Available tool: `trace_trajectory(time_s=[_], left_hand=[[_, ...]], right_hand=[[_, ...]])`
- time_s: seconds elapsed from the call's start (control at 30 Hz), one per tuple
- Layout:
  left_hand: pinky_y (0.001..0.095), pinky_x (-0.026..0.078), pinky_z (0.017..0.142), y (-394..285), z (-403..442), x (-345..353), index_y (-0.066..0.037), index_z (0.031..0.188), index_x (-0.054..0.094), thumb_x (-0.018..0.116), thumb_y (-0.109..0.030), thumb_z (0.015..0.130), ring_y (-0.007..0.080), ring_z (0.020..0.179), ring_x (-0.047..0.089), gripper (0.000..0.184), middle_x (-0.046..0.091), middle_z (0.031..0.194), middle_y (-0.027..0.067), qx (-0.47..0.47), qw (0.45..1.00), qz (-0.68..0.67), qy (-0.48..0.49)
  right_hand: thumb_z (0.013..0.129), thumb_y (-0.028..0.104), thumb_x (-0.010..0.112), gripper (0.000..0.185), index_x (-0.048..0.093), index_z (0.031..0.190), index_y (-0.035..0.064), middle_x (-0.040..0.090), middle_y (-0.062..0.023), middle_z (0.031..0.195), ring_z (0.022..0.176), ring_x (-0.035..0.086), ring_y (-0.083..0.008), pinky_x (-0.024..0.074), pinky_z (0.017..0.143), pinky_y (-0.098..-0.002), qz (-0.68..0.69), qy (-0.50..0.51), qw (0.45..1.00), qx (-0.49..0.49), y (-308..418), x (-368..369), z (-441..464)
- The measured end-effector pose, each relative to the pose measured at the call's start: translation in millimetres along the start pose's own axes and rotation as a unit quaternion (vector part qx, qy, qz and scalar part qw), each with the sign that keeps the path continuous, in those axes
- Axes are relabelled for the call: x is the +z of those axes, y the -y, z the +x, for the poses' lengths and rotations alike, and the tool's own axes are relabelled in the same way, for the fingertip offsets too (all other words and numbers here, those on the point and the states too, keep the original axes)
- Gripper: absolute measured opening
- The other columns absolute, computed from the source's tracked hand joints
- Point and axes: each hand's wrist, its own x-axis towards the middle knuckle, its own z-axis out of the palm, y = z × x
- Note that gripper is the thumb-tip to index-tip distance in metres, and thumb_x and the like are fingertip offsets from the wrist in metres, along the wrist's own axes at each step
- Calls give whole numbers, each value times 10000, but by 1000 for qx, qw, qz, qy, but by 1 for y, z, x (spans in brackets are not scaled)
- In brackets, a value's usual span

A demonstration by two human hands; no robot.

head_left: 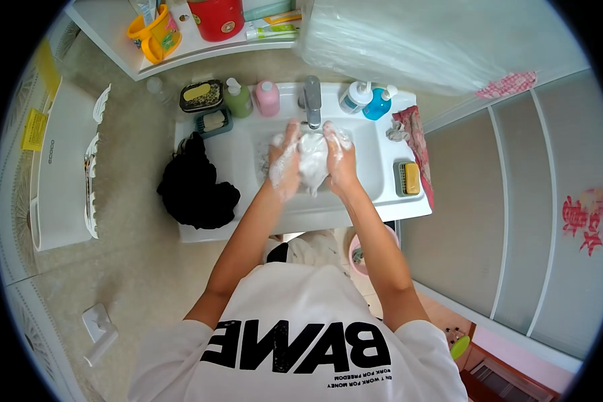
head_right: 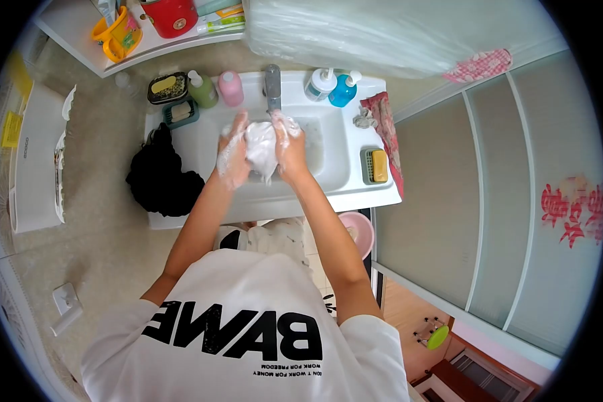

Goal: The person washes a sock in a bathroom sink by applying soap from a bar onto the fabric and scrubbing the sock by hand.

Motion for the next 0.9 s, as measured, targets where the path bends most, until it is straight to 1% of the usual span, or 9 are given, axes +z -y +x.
trace_trajectory(time_s=[0.07,0.17,0.27,0.37,0.47,0.57,0.67,0.87,0.9], left_hand=[[297,467,811,-1,11,-20,-51,1037,540,540,-314,940,131,865,577,281,586,980,37,83,974,201,-66],[278,446,881,2,6,-25,-21,1110,520,531,-281,938,139,939,582,312,591,1014,36,164,964,207,29],[272,456,864,-10,-13,1,-9,1171,507,527,-249,936,138,986,579,336,590,1045,53,63,991,33,116],[295,471,879,-12,-12,1,-10,1241,479,501,-252,952,153,1018,581,377,583,1113,73,58,984,40,165],[305,500,867,-5,-2,-16,-16,1246,485,508,-246,958,169,990,602,369,588,1132,98,-4,985,-69,161],[308,501,870,-15,-11,-4,-19,1235,491,473,-264,978,166,1000,609,355,588,1156,104,-39,986,-104,126],[310,499,872,-17,-11,-6,-5,1238,485,484,-268,976,160,1015,605,371,588,1157,97,-59,984,-99,134],[270,489,821,-16,-3,-8,-20,1112,552,513,-298,969,121,948,599,315,606,1057,64,59,991,50,105],[263,487,801,-14,0,-9,-24,1083,558,518,-307,967,115,915,594,308,602,1016,56,58,993,40,93]], right_hand=[[902,258,606,312,580,1104,21,630,-61,1033,847,623,-174,495,630,-307,165,-19,976,141,3,-5,3],[914,202,580,359,507,1209,10,610,-75,1051,868,623,-159,514,714,-274,163,124,965,162,9,-21,2],[905,162,585,293,546,1149,4,612,-81,1024,843,621,-140,525,685,-241,129,183,970,97,21,-9,-19],[897,130,584,245,571,1097,-12,625,-81,996,821,627,-149,535,691,-253,50,217,975,27,30,-2,-23],[890,145,600,293,576,1121,-35,628,-29,790,756,623,-130,524,686,-255,-73,130,989,19,56,3,-27],[889,158,618,239,601,1051,-18,634,-37,812,730,582,-108,474,639,-244,-283,24,951,-120,57,0,-22],[892,203,627,252,602,1051,9,609,-15,753,676,536,-83,432,584,-241,-274,71,956,-76,39,-14,-8],[913,244,610,210,580,838,50,526,21,694,642,495,-61,414,531,-250,32,39,998,23,46,-9,-12],[909,239,610,211,572,820,52,530,10,678,608,507,-77,414,512,-260,-39,8,999,-12,49,0,-19]])
